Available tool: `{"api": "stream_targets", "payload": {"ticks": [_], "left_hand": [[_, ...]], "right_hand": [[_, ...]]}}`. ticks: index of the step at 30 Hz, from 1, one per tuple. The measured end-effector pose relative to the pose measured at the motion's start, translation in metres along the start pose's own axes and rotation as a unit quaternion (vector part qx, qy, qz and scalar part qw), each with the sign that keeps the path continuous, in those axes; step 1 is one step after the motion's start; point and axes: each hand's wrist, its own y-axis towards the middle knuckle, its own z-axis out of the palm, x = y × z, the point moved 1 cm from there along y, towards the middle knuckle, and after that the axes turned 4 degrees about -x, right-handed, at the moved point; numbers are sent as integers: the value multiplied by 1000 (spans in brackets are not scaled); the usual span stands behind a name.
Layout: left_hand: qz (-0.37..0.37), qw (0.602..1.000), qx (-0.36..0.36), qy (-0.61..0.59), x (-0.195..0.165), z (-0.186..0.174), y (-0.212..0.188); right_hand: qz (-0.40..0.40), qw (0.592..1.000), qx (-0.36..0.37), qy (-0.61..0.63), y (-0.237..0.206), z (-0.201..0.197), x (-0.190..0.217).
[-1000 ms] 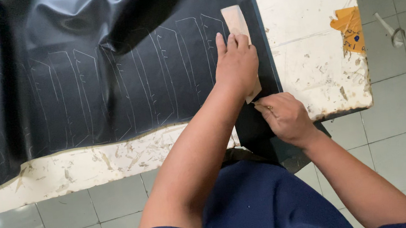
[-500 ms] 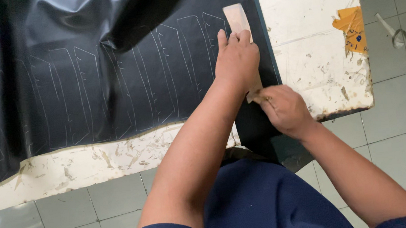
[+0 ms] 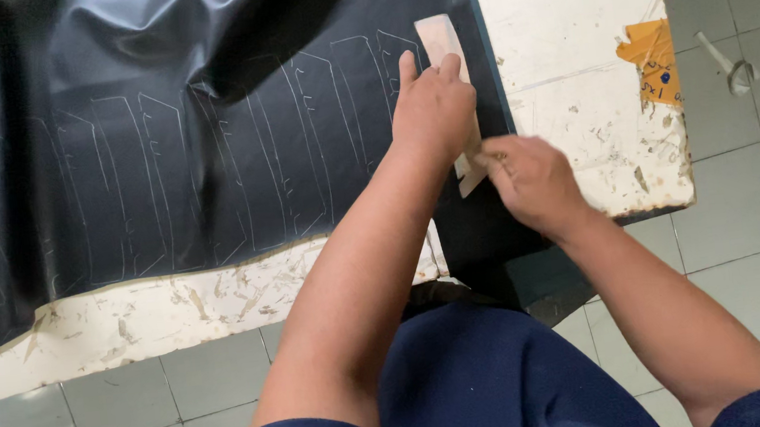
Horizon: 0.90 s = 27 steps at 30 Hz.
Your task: The person lays paper pattern templates on a large sheet of dark material spread over a work table, aligns each template, and traces around its edges with a marking pen. They reposition the material and templates repeatedly, tracing outlines of multiple pattern pieces across the sheet.
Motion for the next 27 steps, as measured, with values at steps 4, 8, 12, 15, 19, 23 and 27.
{"api": "stream_targets", "payload": {"ticks": [4, 8, 12, 15, 19, 23, 27], "left_hand": [[0, 1000, 16, 19, 0, 7, 8], [4, 1000, 6, 24, 0, 9, 12], [5, 999, 22, 32, 2, 8, 18], [5, 999, 31, 25, 4, 5, 22], [4, 999, 41, 19, 5, -4, 30], [5, 999, 45, 13, 10, -15, 27], [9, 998, 54, 25, 16, -22, 25]], "right_hand": [[71, 996, 44, 11, 14, -11, -9], [84, 986, 132, 51, 11, -10, -2], [65, 989, 132, 33, 15, -6, -4], [-19, 996, 72, -39, 22, -2, -7], [3, 999, 28, -30, 35, -1, -12], [5, 999, 29, 14, 39, -1, -3], [22, 998, 48, 28, 42, 6, 4]]}}
